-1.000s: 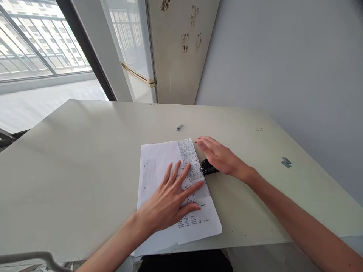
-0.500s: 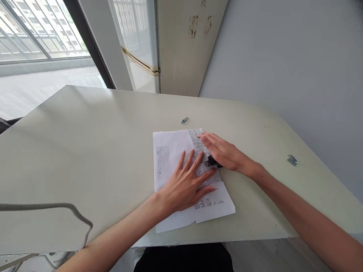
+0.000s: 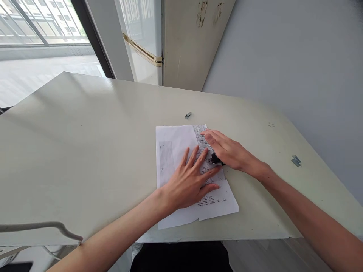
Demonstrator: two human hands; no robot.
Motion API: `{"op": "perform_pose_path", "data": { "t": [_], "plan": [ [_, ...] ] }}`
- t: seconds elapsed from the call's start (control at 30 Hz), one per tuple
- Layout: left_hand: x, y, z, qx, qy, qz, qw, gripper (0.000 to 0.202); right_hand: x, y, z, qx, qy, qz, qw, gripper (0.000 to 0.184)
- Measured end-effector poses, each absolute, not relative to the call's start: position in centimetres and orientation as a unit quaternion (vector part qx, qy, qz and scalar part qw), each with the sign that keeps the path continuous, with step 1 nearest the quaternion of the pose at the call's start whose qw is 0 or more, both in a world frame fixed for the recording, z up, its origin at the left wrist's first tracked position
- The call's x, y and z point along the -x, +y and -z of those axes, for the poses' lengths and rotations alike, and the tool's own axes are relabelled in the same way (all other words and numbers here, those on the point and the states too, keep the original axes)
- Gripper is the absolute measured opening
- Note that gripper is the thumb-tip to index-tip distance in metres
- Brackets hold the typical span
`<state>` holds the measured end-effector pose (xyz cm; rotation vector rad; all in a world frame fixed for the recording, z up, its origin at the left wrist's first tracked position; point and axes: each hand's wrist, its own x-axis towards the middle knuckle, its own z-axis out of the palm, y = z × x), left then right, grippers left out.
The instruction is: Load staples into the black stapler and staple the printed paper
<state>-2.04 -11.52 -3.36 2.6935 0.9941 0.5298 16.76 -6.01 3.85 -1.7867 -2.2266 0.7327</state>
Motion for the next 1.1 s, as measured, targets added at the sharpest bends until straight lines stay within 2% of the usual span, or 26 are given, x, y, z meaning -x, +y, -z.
{"op": "perform_pose_path", "data": {
  "t": [0.63, 1.1],
  "plan": [
    [1.8, -11.6, 3.1, -0.913, 0.344, -0.183, 0.122, 0.054, -16.4, -5.8, -3.4, 0.609, -0.756, -0.224, 0.085, 0.066],
    [1.7, -11.6, 3.5, -0.908, 0.343, -0.201, 0.131, 0.055, -15.8, -5.8, -2.6, 0.609, -0.766, -0.185, 0.083, 0.056]
  ]
}}
